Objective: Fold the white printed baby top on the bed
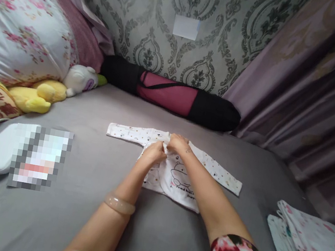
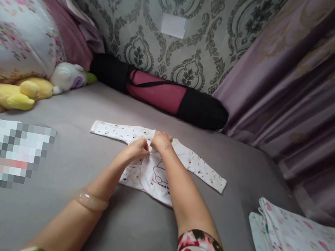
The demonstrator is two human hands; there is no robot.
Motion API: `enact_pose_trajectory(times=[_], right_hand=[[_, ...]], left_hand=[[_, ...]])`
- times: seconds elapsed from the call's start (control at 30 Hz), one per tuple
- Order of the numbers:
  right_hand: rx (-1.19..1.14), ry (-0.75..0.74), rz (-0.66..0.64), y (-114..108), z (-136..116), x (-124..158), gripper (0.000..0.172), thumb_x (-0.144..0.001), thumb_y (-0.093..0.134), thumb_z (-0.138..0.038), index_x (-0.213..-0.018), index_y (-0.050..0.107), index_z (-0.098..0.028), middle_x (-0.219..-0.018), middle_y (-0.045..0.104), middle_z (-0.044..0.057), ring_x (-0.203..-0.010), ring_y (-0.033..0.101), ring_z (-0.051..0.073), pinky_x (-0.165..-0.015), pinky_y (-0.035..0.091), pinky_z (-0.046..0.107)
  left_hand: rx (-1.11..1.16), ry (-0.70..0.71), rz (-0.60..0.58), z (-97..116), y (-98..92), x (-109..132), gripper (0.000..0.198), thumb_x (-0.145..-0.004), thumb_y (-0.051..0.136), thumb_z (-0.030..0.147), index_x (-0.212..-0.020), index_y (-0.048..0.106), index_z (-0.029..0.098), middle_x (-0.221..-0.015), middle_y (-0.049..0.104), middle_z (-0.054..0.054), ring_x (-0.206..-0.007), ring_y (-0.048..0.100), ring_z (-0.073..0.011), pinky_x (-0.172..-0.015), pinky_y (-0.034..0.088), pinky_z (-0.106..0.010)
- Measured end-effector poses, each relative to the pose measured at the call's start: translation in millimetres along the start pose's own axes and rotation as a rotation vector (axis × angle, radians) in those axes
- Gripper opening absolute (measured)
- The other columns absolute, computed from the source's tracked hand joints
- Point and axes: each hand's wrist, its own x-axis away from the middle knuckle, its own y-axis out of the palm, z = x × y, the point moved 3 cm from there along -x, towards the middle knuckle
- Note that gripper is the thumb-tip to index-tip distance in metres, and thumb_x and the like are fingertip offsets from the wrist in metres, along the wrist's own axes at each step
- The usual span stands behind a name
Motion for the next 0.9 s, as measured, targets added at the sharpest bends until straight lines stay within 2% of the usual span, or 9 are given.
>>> enact_pose_trajectory(times=[0.1,0.2,0.27,0.33,0.4,0.53,0.7,0.8,0.9], right_hand=[[0.016,0.007,-0.078,0.5,3.7,-0.9,0.034,-0.060,0.074,-0.012,-0.093,0.071,-0.016,-0.094,0.071,0.013,-0.093,0.066,0.026,-0.076,0.050,0.031],[-0.003,-0.020,-0.164,-2.4,11.5,-5.4,0.021,-0.066,0.074,-0.021,-0.085,0.072,-0.015,-0.083,0.071,0.010,-0.078,0.067,0.023,-0.065,0.048,0.026],[-0.053,-0.032,-0.165,-2.7,14.5,-9.4,0.018,-0.074,0.070,-0.032,-0.080,0.071,-0.015,-0.078,0.070,0.008,-0.071,0.066,0.021,-0.059,0.046,0.024],[-0.103,-0.028,-0.108,0.0,14.7,-12.6,0.025,-0.081,0.063,-0.039,-0.079,0.070,-0.015,-0.078,0.069,0.008,-0.073,0.066,0.020,-0.058,0.044,0.023],[-0.123,-0.015,-0.044,6.3,13.0,-13.4,0.024,-0.085,0.058,-0.037,-0.083,0.069,-0.016,-0.085,0.069,0.008,-0.081,0.066,0.021,-0.062,0.044,0.024],[-0.120,0.013,0.138,20.2,10.3,-7.4,0.021,-0.091,0.052,-0.030,-0.105,0.063,-0.019,-0.107,0.067,0.010,-0.100,0.062,0.023,-0.077,0.045,0.027],[-0.009,-0.050,0.355,23.6,6.6,5.6,0.024,-0.097,0.044,-0.025,-0.115,0.056,-0.014,-0.116,0.061,0.015,-0.109,0.056,0.026,-0.090,0.041,0.033],[0.075,-0.219,0.393,22.3,-0.6,11.4,0.030,-0.095,0.037,-0.012,-0.117,0.057,-0.013,-0.122,0.059,0.017,-0.116,0.051,0.027,-0.097,0.036,0.037],[0.057,-0.469,0.290,29.9,-6.2,13.3,0.040,-0.096,0.034,-0.014,-0.132,0.050,-0.010,-0.139,0.048,0.015,-0.132,0.037,0.023,-0.109,0.025,0.036]], left_hand=[[-0.032,-0.015,-0.020,-0.1,1.2,-1.0,0.025,-0.069,0.058,0.016,-0.093,0.064,0.017,-0.093,0.071,-0.010,-0.090,0.065,-0.0216,-0.069,0.046,-0.026],[-0.044,-0.024,-0.036,0.2,1.8,-1.7,0.026,-0.069,0.057,0.014,-0.094,0.064,0.017,-0.094,0.071,-0.010,-0.091,0.065,-0.0220,-0.069,0.047,-0.025],[-0.053,-0.021,-0.039,0.0,1.9,-2.1,0.026,-0.069,0.057,0.014,-0.093,0.065,0.017,-0.093,0.071,-0.010,-0.091,0.066,-0.0226,-0.070,0.047,-0.026],[-0.061,-0.014,-0.035,-0.7,2.2,-2.7,0.026,-0.069,0.056,0.014,-0.093,0.065,0.018,-0.093,0.071,-0.010,-0.091,0.066,-0.0231,-0.070,0.047,-0.027],[-0.066,-0.005,-0.029,-1.7,2.4,-3.3,0.026,-0.069,0.056,0.015,-0.093,0.065,0.018,-0.093,0.072,-0.010,-0.091,0.066,-0.0229,-0.070,0.047,-0.026],[-0.073,-0.001,-0.040,-2.8,2.8,-4.5,0.027,-0.068,0.058,0.015,-0.093,0.066,0.017,-0.090,0.072,-0.010,-0.090,0.066,-0.0222,-0.069,0.047,-0.025],[-0.065,-0.004,-0.057,-1.9,2.3,-4.5,0.027,-0.065,0.059,0.014,-0.092,0.067,0.017,-0.089,0.072,-0.010,-0.089,0.066,-0.0223,-0.067,0.047,-0.025],[-0.065,0.001,-0.052,-1.8,0.9,-4.2,0.026,-0.065,0.061,0.016,-0.090,0.067,0.017,-0.091,0.072,-0.011,-0.089,0.066,-0.0228,-0.068,0.047,-0.025],[-0.051,0.034,-0.056,-1.8,-0.7,-4.0,0.023,-0.068,0.061,0.019,-0.090,0.068,0.016,-0.088,0.072,-0.011,-0.088,0.067,-0.0230,-0.067,0.046,-0.024]])
